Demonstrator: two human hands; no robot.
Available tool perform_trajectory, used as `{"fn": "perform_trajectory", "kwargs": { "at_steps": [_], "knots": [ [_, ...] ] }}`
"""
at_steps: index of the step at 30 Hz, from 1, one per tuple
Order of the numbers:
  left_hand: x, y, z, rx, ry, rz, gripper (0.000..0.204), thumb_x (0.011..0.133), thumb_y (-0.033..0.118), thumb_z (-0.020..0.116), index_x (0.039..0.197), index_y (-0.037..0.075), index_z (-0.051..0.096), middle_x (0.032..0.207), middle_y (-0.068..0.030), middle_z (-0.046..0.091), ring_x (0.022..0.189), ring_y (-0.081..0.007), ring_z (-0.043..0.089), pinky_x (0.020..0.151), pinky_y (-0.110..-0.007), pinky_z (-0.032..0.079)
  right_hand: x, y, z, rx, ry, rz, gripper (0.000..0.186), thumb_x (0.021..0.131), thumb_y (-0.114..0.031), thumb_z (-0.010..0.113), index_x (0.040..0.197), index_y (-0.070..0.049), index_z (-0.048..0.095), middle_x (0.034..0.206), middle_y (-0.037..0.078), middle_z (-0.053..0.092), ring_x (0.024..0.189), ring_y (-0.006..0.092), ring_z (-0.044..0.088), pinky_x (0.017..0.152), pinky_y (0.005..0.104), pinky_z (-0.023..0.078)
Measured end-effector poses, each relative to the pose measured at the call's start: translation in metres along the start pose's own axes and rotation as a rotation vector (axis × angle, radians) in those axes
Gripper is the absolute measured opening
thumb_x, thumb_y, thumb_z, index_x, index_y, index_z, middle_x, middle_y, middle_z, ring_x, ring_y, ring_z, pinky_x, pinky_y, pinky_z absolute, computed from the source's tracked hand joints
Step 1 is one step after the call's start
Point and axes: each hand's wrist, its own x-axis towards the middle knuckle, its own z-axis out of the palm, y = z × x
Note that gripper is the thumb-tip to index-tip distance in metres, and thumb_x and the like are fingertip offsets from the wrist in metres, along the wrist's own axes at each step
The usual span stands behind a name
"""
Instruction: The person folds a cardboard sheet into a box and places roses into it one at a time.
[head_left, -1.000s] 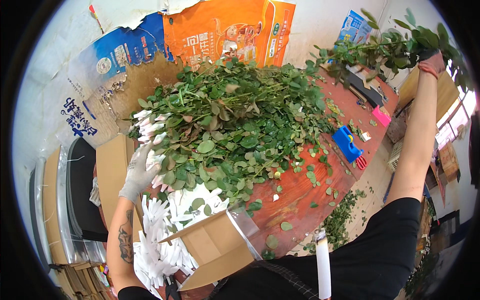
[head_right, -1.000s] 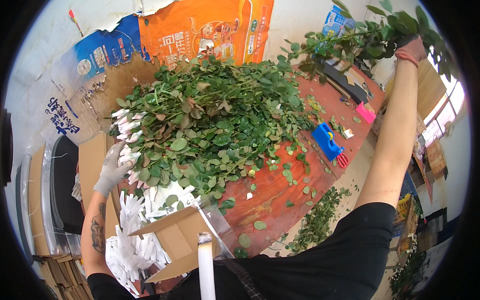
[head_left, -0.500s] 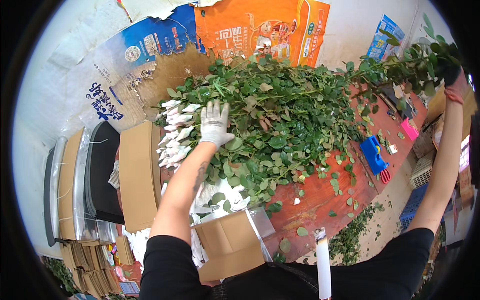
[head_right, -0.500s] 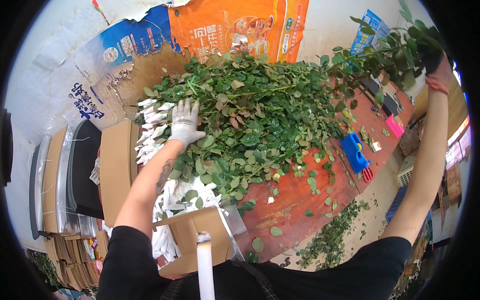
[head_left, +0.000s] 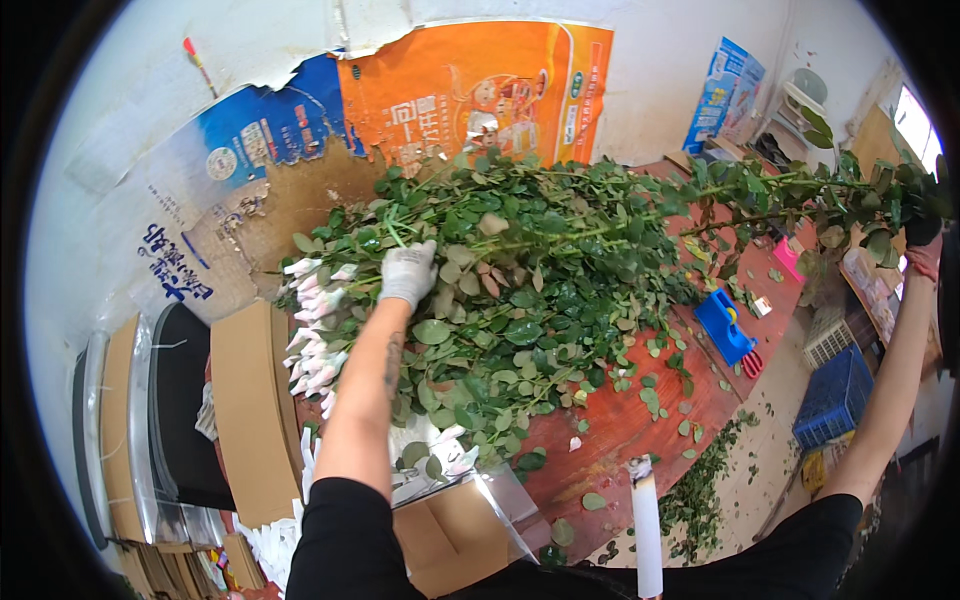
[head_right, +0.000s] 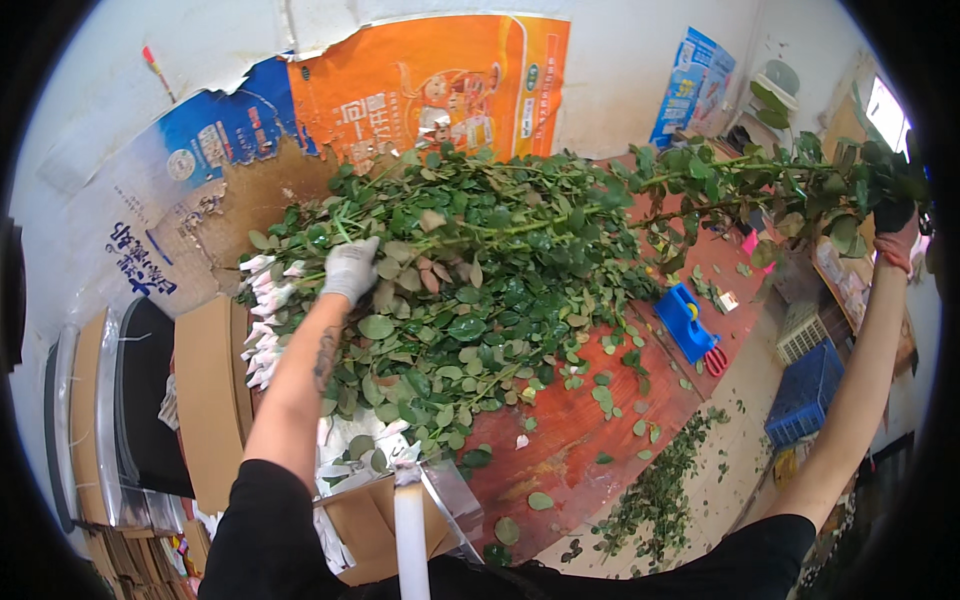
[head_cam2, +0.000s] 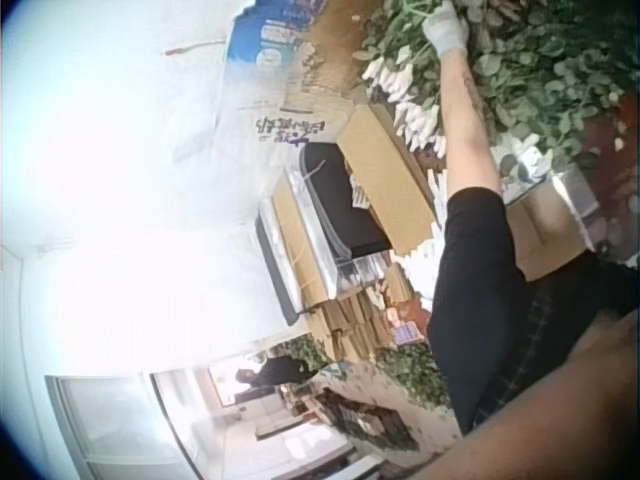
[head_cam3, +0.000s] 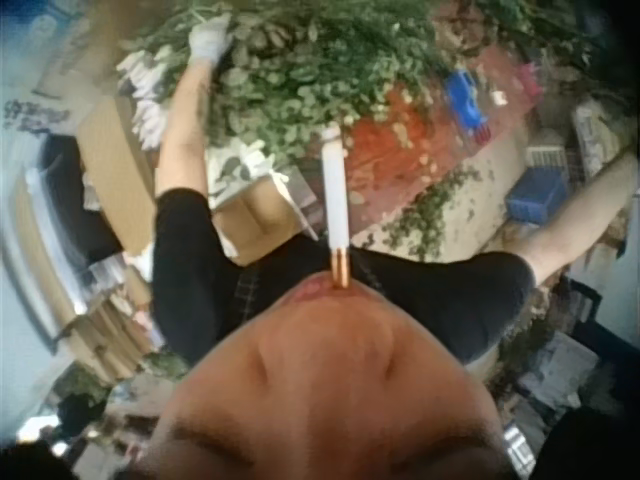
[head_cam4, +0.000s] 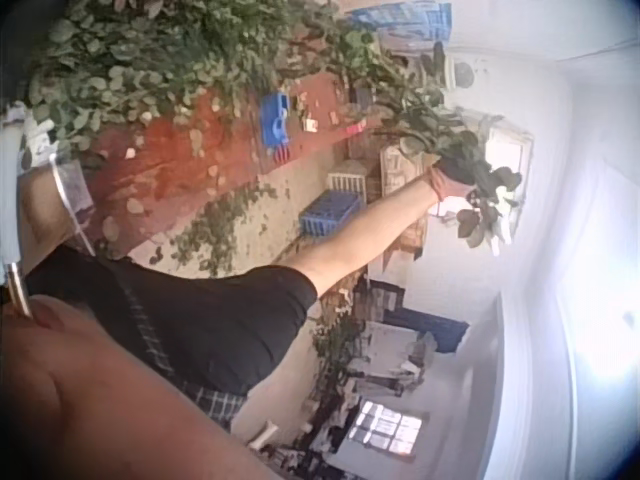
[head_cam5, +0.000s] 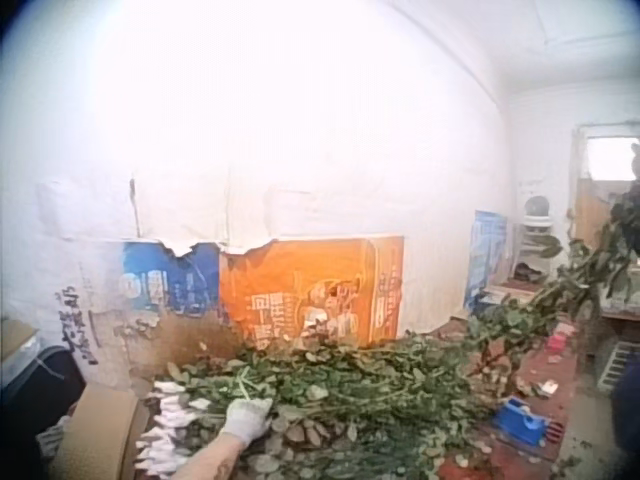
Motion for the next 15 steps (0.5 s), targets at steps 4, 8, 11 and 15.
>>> {"fn": "perform_trajectory", "kwargs": {
  "at_steps": [4,8,11,15],
  "knots": [
    [0.017,-0.009,-0.043,0.064,0.051,0.119,0.017,0.082,0.021,0.054,0.097,0.013,0.056,0.094,-0.0103,0.064,0.087,-0.0289,0.063,0.071,-0.041,0.050,-0.022,0.021,-0.003,-0.078,-0.071,-0.002,0.047,0.084,-0.030,0.056,0.126,-0.012,0.052,0.128,0.012,0.052,0.117,0.0240,0.049,0.094,0.0313,0.040],
    [-0.007,-0.080,-0.053,0.086,0.013,0.055,0.017,0.085,0.021,0.050,0.098,0.011,0.054,0.095,-0.0114,0.061,0.092,-0.0308,0.059,0.076,-0.043,0.047,-0.065,0.015,0.021,-0.231,-0.282,0.126,0.052,0.081,-0.034,0.060,0.127,-0.011,0.052,0.129,0.012,0.052,0.118,0.0261,0.049,0.096,0.0314,0.040],
    [-0.033,-0.112,-0.031,0.051,0.020,0.026,0.019,0.083,0.022,0.053,0.097,0.009,0.054,0.093,-0.0131,0.060,0.091,-0.0325,0.058,0.077,-0.044,0.045,-0.076,0.033,0.033,-0.356,-0.327,0.107,0.051,0.081,-0.035,0.060,0.125,-0.011,0.052,0.124,0.011,0.053,0.114,0.0255,0.050,0.092,0.0318,0.041],
    [-0.060,-0.131,-0.017,0.131,-0.076,-0.043,0.025,0.082,0.022,0.052,0.103,0.009,0.054,0.098,-0.0141,0.062,0.089,-0.0331,0.060,0.076,-0.043,0.047,-0.073,0.047,0.016,-0.356,-0.287,0.114,0.044,0.083,-0.034,0.058,0.120,-0.009,0.055,0.115,0.011,0.056,0.105,0.0240,0.053,0.086,0.0329,0.044]
  ]
}}
